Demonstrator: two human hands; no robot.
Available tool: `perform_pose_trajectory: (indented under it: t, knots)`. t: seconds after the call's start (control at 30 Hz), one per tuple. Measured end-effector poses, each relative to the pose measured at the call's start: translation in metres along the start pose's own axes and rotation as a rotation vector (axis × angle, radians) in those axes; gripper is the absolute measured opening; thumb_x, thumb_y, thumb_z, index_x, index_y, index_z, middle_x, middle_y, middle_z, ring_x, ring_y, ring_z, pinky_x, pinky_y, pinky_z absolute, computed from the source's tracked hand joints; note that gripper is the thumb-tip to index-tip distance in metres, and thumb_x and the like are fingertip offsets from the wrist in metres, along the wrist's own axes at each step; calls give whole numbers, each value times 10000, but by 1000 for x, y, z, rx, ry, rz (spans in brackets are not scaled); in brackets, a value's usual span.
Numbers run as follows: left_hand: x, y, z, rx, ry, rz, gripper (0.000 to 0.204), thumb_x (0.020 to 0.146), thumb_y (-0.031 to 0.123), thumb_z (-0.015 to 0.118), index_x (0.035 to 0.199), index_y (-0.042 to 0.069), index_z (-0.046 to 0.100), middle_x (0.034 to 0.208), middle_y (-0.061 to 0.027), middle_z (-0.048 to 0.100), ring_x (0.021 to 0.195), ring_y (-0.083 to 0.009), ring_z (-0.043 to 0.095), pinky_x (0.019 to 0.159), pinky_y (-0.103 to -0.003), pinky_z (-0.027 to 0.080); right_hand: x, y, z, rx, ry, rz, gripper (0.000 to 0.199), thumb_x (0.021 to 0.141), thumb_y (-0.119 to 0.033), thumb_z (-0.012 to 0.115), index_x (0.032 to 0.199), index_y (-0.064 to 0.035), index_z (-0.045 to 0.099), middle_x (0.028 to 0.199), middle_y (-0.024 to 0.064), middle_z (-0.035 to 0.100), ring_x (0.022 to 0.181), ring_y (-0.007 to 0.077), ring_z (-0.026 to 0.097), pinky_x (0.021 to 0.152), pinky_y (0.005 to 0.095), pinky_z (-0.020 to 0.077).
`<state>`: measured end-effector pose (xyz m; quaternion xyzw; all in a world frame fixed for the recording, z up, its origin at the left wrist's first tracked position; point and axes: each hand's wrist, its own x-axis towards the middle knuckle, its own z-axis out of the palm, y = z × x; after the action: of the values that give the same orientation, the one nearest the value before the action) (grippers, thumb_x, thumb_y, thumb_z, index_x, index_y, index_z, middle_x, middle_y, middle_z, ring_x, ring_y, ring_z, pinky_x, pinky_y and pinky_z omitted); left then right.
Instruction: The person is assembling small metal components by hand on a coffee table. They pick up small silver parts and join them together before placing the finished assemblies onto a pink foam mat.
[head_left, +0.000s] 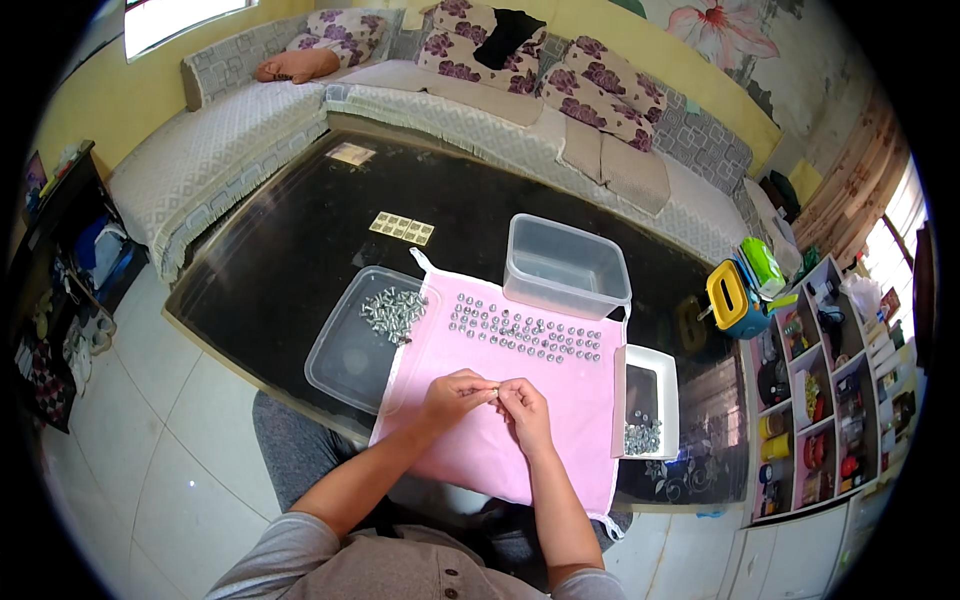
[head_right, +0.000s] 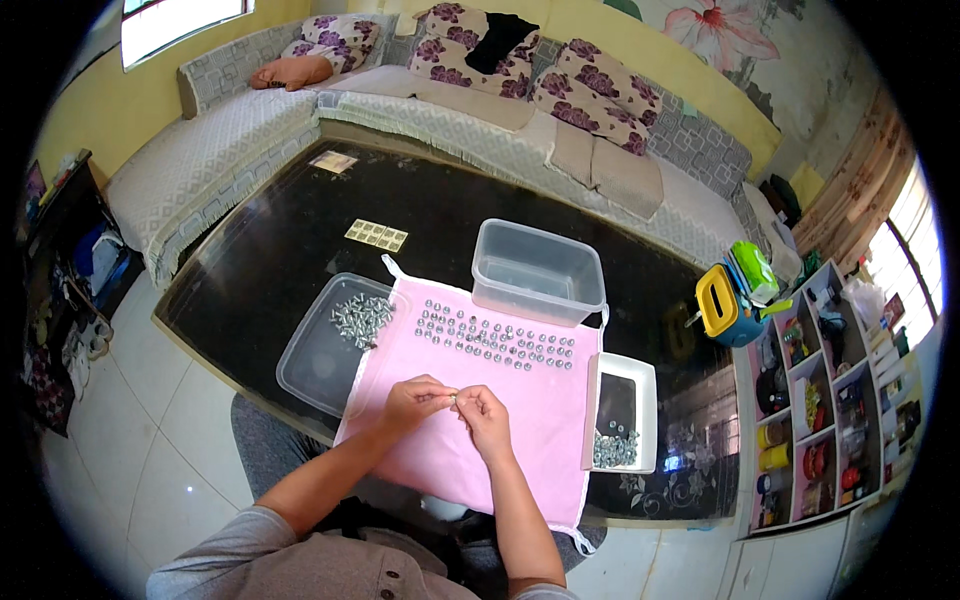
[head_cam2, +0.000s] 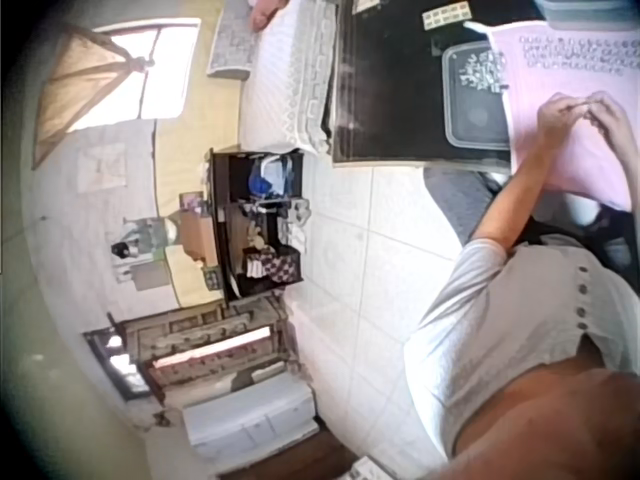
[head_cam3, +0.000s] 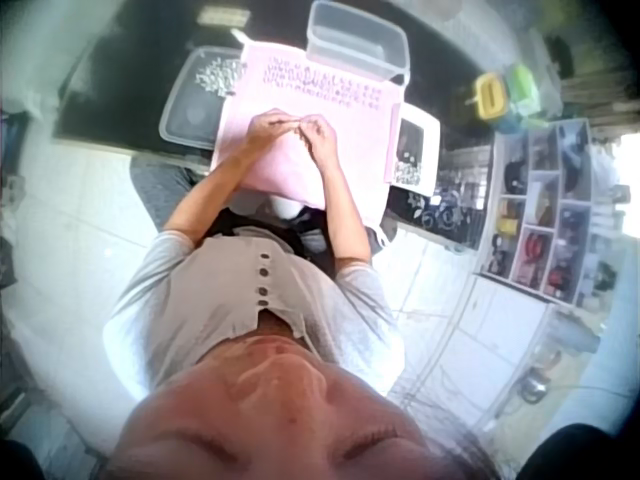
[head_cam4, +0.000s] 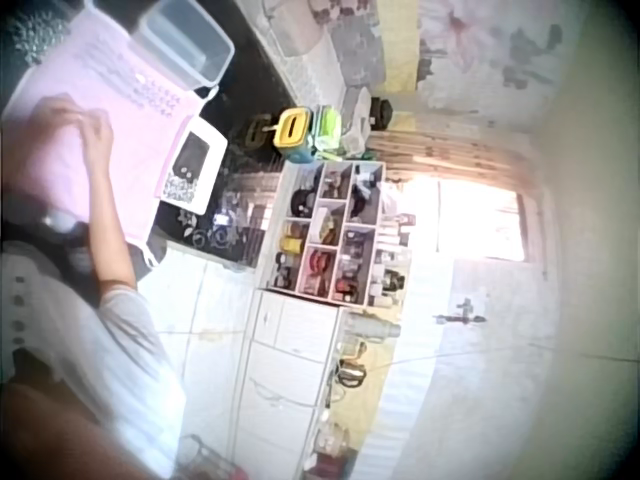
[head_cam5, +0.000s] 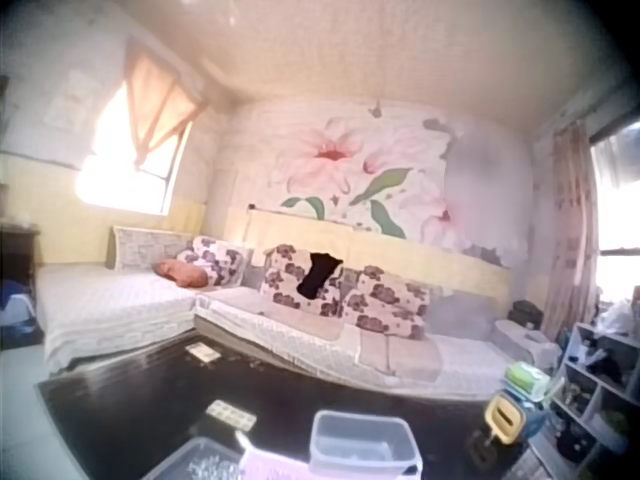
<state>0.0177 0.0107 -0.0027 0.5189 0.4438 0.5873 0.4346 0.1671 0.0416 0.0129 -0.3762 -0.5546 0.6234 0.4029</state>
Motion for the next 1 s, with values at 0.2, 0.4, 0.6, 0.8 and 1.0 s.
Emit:
perform_pose_trajectory:
  t: [0.2,0.4,0.6,0.8,1.0]
  knots:
    - [1,1,-1,18,12,16,170,742,31,657,912,32,663,767,-24,592,679,-65,529,589,-188,416,1,2,-4,22,-43,79,218,894,-228,474,821,-38,551,677,43,578,547,61,480,458,165,356]
    - [0,-3,-1,44,-11,34,169,753,49,652,921,38,659,774,-27,596,683,-63,540,594,-180,434,3,5,-4,20,-68,94,243,900,-244,461,805,-39,550,648,44,573,515,60,472,453,162,353]
    - [0,0,1,9,-4,32,162,754,49,650,916,33,658,775,-27,595,673,-59,535,586,-178,429,2,1,1,-13,7,36,286,906,-262,450,776,-32,559,619,45,568,491,63,464,457,164,357]
    - [0,-6,0,23,-3,56,155,752,49,653,906,30,659,773,-24,592,665,-58,532,581,-177,426,3,0,-1,-9,-42,125,315,910,-279,440,759,-31,560,607,43,567,492,63,466,466,166,363]
    - [0,-4,1,13,-7,53,156,750,44,654,905,27,658,762,-27,586,658,-62,532,576,-175,427,1,-1,0,1,-46,88,327,912,-287,436,742,-34,556,607,43,567,501,62,472,471,168,367]
